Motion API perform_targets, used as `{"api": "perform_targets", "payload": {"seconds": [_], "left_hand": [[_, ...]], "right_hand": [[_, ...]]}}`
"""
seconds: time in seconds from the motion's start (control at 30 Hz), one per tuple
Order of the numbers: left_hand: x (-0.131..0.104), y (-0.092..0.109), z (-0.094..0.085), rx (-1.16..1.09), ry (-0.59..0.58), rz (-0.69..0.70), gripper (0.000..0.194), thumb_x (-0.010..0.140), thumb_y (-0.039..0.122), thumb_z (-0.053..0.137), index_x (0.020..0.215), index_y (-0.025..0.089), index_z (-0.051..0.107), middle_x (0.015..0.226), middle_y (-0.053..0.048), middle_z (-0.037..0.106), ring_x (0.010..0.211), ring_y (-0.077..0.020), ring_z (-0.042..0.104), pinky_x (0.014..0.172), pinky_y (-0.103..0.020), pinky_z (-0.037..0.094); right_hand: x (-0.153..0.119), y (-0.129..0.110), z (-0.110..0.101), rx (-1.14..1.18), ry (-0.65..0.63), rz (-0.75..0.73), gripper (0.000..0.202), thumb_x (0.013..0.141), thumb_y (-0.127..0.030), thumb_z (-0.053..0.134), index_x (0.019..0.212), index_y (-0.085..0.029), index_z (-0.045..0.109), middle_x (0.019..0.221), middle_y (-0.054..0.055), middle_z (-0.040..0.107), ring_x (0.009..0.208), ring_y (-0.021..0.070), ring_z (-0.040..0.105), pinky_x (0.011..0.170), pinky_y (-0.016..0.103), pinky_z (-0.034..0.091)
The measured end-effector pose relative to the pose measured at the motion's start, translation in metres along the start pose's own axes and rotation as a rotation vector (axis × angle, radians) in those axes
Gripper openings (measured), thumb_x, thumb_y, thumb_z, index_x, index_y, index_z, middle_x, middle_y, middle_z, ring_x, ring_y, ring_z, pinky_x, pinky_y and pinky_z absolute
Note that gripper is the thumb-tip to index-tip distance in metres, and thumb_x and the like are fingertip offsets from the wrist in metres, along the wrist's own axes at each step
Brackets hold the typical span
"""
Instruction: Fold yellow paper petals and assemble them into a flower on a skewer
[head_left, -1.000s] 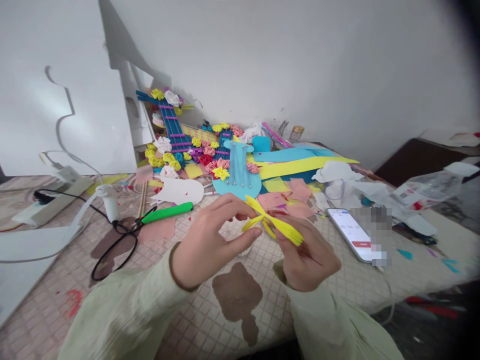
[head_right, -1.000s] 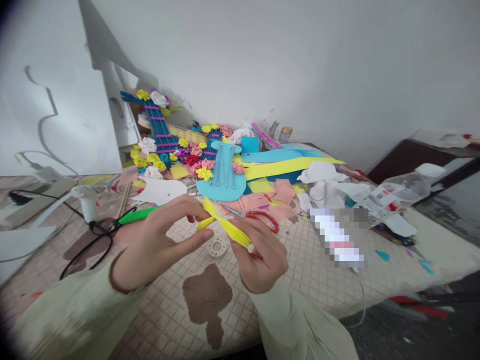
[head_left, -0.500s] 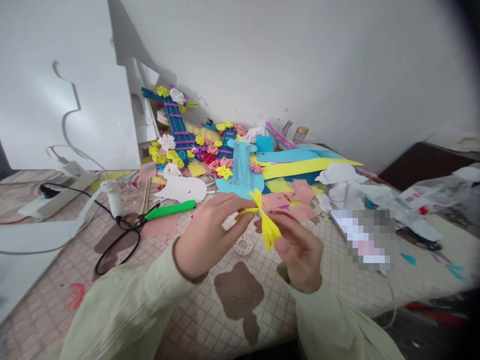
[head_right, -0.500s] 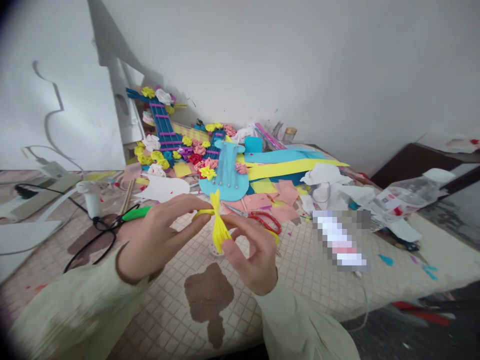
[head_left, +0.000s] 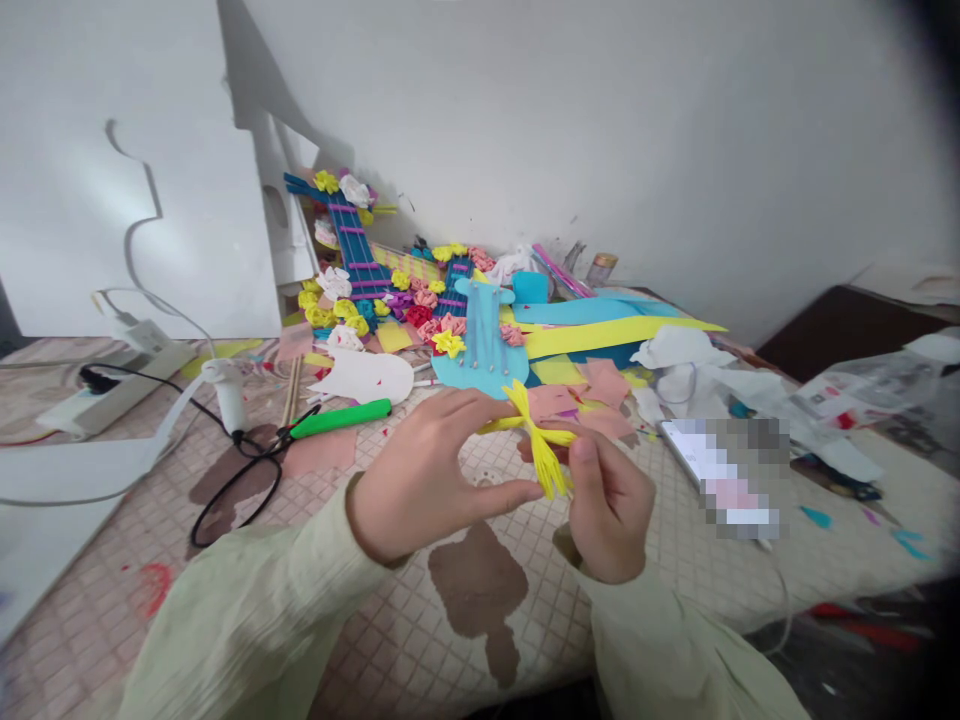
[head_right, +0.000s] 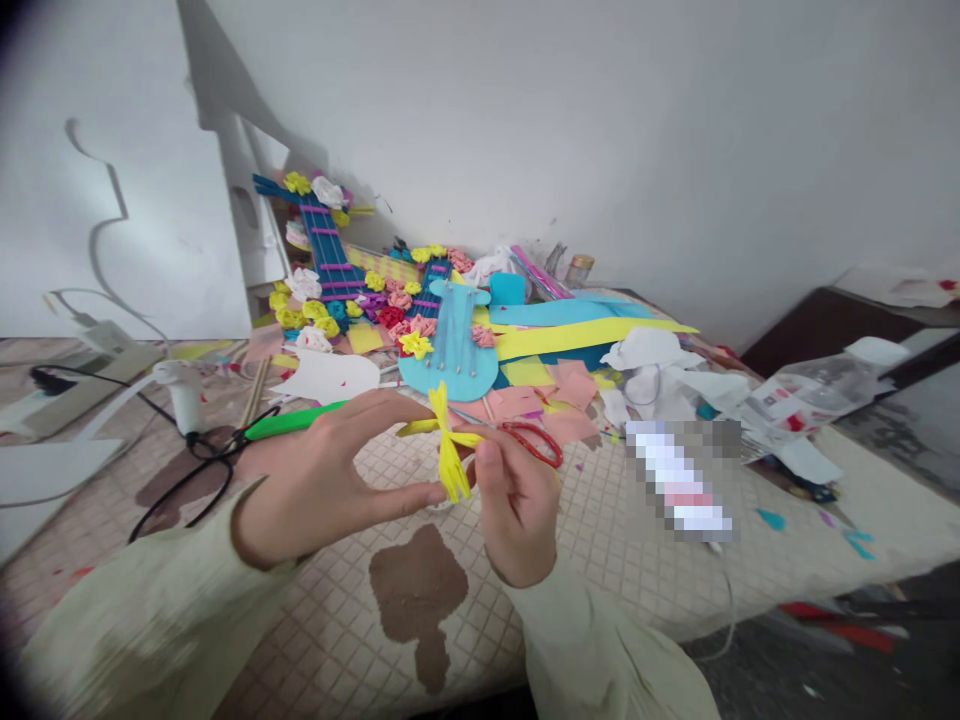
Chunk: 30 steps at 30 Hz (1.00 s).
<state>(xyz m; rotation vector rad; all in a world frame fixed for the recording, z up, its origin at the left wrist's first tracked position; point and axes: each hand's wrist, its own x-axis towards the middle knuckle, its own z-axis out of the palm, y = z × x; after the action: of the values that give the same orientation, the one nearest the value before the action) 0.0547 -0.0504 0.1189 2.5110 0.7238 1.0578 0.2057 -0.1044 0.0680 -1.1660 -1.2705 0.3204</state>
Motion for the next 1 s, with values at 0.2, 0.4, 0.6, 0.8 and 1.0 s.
{"api": "perform_targets", "payload": {"seconds": [0.2, 0.4, 0.6, 0.8, 1.0], "left_hand": [[-0.002, 0.001, 0.001, 0.016, -0.02, -0.03, 0.051, 0.061, 0.048, 0.064, 0.097, 0.014, 0.053, 0.094, -0.008, 0.062, 0.089, -0.0209, 0.055, 0.079, -0.036, 0.044], [0.0, 0.0, -0.001, 0.022, -0.057, 0.012, 0.041, 0.065, 0.037, 0.064, 0.098, 0.016, 0.052, 0.095, -0.007, 0.062, 0.089, -0.0187, 0.055, 0.08, -0.032, 0.044], [0.0, 0.002, 0.003, 0.076, -0.087, -0.017, 0.03, 0.068, 0.013, 0.052, 0.098, 0.014, 0.052, 0.096, -0.006, 0.06, 0.091, -0.0197, 0.052, 0.08, -0.035, 0.043], [-0.001, -0.002, 0.009, 0.153, -0.042, -0.035, 0.019, 0.078, 0.025, 0.048, 0.092, 0.014, 0.053, 0.087, -0.007, 0.059, 0.083, -0.0201, 0.051, 0.075, -0.037, 0.043], [0.001, -0.006, 0.008, 0.209, -0.044, 0.053, 0.01, 0.08, 0.021, 0.046, 0.082, 0.015, 0.055, 0.081, -0.004, 0.06, 0.08, -0.0175, 0.051, 0.072, -0.033, 0.043]], "right_hand": [[0.0, 0.0, 0.001, 0.018, -0.012, -0.021, 0.024, 0.084, -0.025, 0.041, 0.093, -0.022, 0.063, 0.069, 0.001, 0.063, 0.049, 0.01, 0.051, 0.047, 0.025, 0.042], [0.003, -0.001, 0.001, 0.023, -0.012, -0.033, 0.025, 0.085, -0.024, 0.04, 0.092, -0.023, 0.064, 0.069, 0.0, 0.064, 0.048, 0.0091, 0.05, 0.048, 0.024, 0.044], [0.003, 0.001, 0.004, 0.021, -0.006, -0.016, 0.025, 0.085, -0.024, 0.04, 0.09, -0.022, 0.064, 0.067, 0.0, 0.063, 0.048, 0.0083, 0.052, 0.052, 0.024, 0.047], [0.001, 0.009, 0.002, -0.159, -0.009, -0.176, 0.024, 0.08, -0.02, 0.047, 0.101, -0.022, 0.058, 0.091, 0.002, 0.065, 0.078, 0.0145, 0.06, 0.065, 0.025, 0.049], [0.011, 0.006, -0.005, -0.3, -0.097, -0.348, 0.022, 0.074, -0.011, 0.054, 0.093, -0.021, 0.059, 0.089, 0.003, 0.065, 0.081, 0.0156, 0.06, 0.073, 0.028, 0.048]]}}
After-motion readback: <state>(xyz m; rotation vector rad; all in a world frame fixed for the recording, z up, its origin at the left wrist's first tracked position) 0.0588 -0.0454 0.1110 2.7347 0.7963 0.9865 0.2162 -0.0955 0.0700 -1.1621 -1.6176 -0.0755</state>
